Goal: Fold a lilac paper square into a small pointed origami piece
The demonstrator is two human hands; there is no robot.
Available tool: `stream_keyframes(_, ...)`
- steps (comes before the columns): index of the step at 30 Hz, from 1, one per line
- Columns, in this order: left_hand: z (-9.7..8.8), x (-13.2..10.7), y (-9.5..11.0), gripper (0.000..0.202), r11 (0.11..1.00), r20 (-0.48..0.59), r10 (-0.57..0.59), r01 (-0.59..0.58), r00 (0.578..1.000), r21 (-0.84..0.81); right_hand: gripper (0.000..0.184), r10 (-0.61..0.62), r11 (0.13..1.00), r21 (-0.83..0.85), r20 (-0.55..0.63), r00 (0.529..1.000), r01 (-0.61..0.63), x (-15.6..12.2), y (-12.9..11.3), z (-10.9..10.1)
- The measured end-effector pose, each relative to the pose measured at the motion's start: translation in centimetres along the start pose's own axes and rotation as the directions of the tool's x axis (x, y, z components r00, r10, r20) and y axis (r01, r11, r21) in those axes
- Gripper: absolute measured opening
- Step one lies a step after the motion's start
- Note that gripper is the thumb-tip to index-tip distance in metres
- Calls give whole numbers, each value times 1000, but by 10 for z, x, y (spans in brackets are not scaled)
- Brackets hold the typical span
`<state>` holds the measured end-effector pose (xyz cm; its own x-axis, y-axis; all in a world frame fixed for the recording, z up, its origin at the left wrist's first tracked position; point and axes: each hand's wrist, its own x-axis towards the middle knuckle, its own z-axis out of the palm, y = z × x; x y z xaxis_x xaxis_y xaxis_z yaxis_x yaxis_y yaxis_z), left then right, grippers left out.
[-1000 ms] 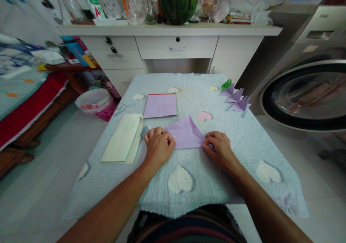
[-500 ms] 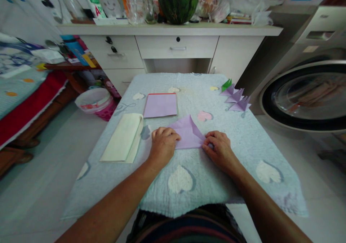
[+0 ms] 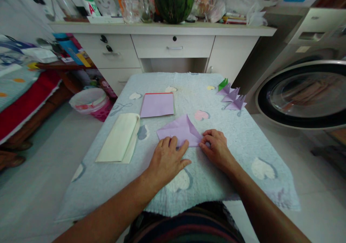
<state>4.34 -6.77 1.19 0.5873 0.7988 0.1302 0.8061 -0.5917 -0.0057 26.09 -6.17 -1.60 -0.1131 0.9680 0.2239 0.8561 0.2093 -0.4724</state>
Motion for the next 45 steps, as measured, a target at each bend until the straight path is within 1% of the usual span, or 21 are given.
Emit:
stream_keyframes(6, 5, -7, 4, 70, 1000, 33, -15, 16, 999, -20, 9, 10, 1000, 3, -1, 1000, -10, 0, 0, 0)
stream_keyframes(10, 9, -14, 8, 77, 999, 32, -22, 23, 999, -37, 7, 11, 1000, -3, -2, 1000, -11, 0, -1, 0)
stream_keyframes(15, 10, -17, 12, 76, 999, -3, -29, 29, 1000, -28, 8, 9, 1000, 8, -12, 1000, -9, 0, -1, -1)
stream_keyframes(18, 12, -17, 13, 75, 998, -16, -29, 28, 999, -50, 9, 3, 1000, 7, -19, 1000, -3, 0, 0, 0)
stream_keyframes(25, 17, -18, 12, 74, 991, 1, -5, 5, 1000, -133, 9, 7, 1000, 7, -11, 1000, -7, 0, -1, -1)
stream_keyframes(33, 21, -19, 13, 75, 991, -4, -29, 28, 1000, -133, 9, -3, 1000, 3, -15, 1000, 3, 0, 0, -1)
stream_keyframes(45, 20, -19, 14, 75, 991, -5, -35, 34, 999, -131, 10, -9, 1000, 17, -17, 1000, 9, 0, -1, -1)
